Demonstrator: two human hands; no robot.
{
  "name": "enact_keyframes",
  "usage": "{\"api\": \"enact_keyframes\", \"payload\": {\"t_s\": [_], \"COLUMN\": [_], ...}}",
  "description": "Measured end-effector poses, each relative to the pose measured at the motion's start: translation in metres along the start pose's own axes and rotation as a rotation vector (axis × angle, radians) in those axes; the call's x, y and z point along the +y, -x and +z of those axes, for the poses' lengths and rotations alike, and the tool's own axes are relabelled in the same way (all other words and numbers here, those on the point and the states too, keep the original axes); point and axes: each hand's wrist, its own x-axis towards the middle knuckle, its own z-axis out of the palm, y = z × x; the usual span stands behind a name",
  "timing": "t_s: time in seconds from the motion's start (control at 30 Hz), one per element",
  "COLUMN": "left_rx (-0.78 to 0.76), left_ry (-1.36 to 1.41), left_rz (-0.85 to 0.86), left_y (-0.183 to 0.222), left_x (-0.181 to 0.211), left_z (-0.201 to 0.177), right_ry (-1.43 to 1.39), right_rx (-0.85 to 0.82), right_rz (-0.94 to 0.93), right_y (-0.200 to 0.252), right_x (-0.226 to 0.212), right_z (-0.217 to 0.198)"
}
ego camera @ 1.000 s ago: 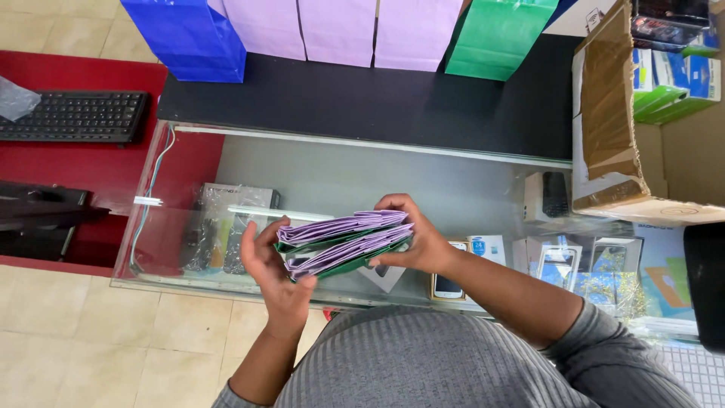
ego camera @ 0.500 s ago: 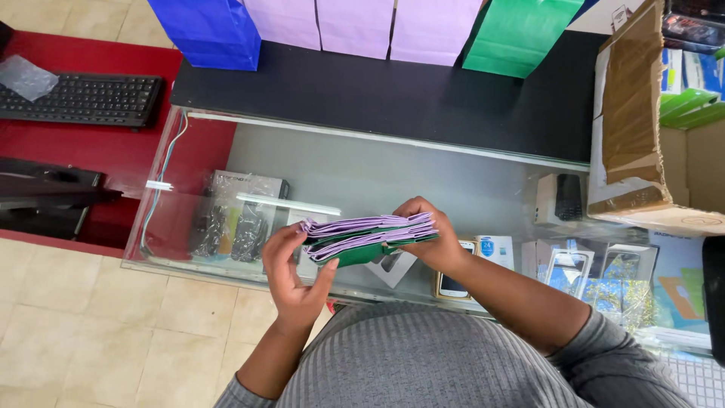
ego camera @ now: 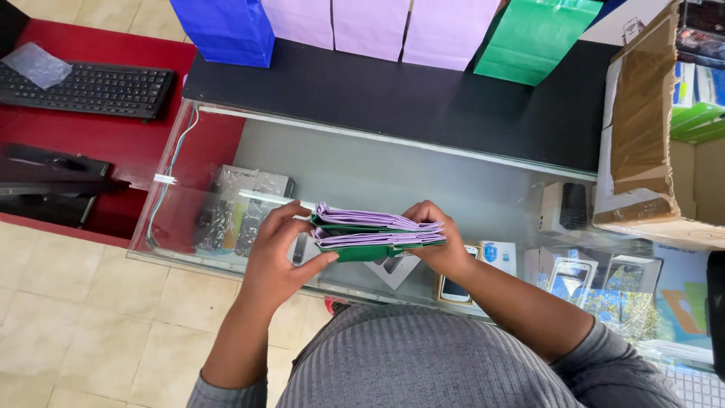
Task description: The person packages electronic accessories by placing them into small paper bags, folding the bag tops, and stacking the filled bags on a store counter.
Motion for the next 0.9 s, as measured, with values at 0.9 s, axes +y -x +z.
{"api": "enact_keyframes", "payload": {"t_s": [0.9], "left_rx": [0.164], "left_ry": [0.77], "left_rz": [-0.312], "left_y": [0.014], "left_x": [-0.021], "left_z": [0.056], "right_ry": [-0.038], "right_rx": [0.086], "right_rz": [-0.032], "right_y": [-0.009], "right_x": [-0.04], "right_z": [-0.001]}}
